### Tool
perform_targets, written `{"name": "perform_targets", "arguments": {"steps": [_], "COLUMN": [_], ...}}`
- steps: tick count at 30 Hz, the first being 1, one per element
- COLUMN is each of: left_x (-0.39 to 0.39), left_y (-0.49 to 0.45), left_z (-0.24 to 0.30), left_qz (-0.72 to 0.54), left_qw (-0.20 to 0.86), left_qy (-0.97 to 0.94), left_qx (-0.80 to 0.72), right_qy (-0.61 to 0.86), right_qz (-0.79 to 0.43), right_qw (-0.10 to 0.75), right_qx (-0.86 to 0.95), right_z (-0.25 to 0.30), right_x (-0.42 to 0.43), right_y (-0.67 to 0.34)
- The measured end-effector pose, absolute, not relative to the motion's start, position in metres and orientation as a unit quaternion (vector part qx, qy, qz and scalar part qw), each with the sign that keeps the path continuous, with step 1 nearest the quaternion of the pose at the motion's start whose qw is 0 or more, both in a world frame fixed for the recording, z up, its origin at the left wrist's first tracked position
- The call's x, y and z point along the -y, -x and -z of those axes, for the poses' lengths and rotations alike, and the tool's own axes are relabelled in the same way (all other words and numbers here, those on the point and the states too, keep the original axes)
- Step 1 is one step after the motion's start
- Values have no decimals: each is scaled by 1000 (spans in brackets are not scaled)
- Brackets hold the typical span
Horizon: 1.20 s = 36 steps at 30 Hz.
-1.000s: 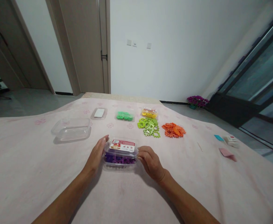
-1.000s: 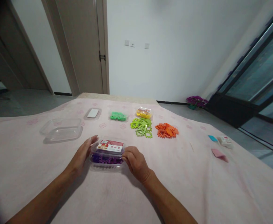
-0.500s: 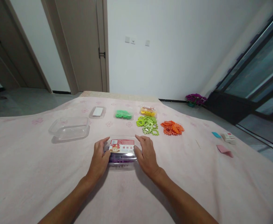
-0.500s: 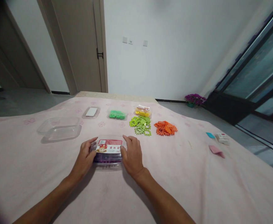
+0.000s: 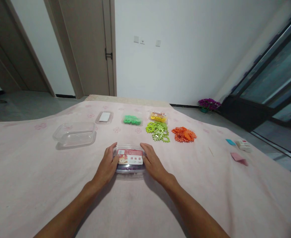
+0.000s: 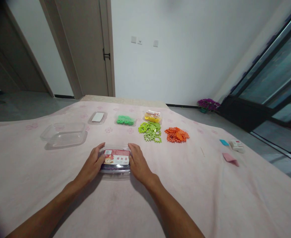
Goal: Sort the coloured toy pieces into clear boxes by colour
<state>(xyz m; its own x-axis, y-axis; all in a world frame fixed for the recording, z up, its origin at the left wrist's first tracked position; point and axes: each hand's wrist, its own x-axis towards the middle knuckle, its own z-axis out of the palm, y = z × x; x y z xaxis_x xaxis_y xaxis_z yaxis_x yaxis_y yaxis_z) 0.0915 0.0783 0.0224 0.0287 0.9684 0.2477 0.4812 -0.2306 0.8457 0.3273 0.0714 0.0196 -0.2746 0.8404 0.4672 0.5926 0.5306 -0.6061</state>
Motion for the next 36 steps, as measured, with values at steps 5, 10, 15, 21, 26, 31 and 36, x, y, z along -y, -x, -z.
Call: {"name": "perform_targets", "arguments": {"steps": [5,10,15,21,26,31,36], "left_x": [-88,-93,-85,-74,-72,-75,-77], "left_y": [-92,-88,-84,-85,-87,-85,-84], "left_z": [-14,-11,-14,-33,-44,-44,-41], "left_qz": [-399,-383,-358,-238,-171,-175,-178], "left_qw": [279,276,264,211,139,142,176], "left_qy": [-676,-693,-711,-738,-761,-767,-749], "left_qx": [-553,-545,-545,-595,-610,-601,-613], "right_qy": [481,476,451,457,465,471,490], "right_qz": [-147,-137,-136,-148,-148,-161,-184], "right_qw": [397,378,378,368,375,368,393], "right_qx": [768,782,797,796,788,786,756], "right_z": [-15,-14,-16,-17,-12,-8,-5], "right_x": [-80,-72,-67,-70,-70,-74,-74], "right_y": [-325,-322,-325,-324,-324,-323,-319]}}
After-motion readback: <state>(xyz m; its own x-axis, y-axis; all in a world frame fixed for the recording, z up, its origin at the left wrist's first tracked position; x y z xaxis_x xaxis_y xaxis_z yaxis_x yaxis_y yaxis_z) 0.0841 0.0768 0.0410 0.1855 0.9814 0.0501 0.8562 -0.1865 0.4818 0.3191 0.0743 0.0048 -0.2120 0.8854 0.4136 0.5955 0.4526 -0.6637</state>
